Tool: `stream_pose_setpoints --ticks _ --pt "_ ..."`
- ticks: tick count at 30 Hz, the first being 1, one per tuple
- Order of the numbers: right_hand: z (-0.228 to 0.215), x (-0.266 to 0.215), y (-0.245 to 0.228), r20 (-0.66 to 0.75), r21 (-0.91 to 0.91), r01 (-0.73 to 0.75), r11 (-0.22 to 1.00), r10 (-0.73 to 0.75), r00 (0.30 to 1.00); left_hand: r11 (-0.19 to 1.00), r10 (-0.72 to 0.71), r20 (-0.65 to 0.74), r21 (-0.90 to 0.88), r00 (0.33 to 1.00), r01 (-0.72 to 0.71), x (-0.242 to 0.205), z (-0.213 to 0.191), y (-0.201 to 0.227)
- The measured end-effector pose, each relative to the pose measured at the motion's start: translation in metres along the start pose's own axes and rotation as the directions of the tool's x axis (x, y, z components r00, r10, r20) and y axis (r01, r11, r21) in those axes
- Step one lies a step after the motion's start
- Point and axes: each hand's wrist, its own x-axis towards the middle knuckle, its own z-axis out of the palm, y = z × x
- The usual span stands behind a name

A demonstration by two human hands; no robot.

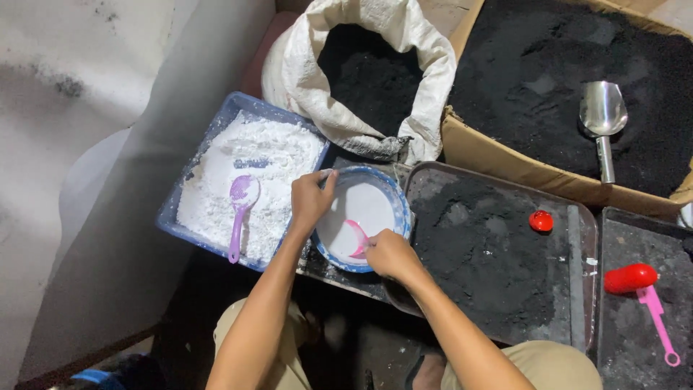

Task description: Mixing white powder into a liquid in a bowl using a spoon at a workstation.

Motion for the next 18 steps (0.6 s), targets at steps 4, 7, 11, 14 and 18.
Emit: stream_pose_setpoints --ticks 4,7,11,14,18 --pt "0.003 0.002 -0.006 0.006 0.078 -0.017 0.997 0.016 1.0 1.0 -0.016 0.006 0.008 1.0 0.016 0.005 0.009 -0.018" --pt "-0.001 -0.004 -0.013 -0.004 0.125 -0.034 0.992 0.035 0.999 0.999 -0.041 0.018 0.001 0.999 0.041 0.005 0.009 -0.019" --pt "0.002 0.027 0.018 -0.135 0.015 0.043 0.999 -0.041 0.99 0.998 -0.066 0.044 0.003 0.997 0.066 0.005 0.003 -0.013" --pt "-0.015 0.008 0.012 -0.265 -0.331 0.177 0.927 -0.271 0.925 0.996 -0.085 0.043 -0.009 0.995 0.085 0.002 -0.001 -0.007" --pt "-0.018 0.008 0.03 -0.254 -0.749 0.252 0.613 -0.616 0.745 0.995 -0.096 0.042 -0.022 0.995 0.097 -0.002 -0.01 0.012"
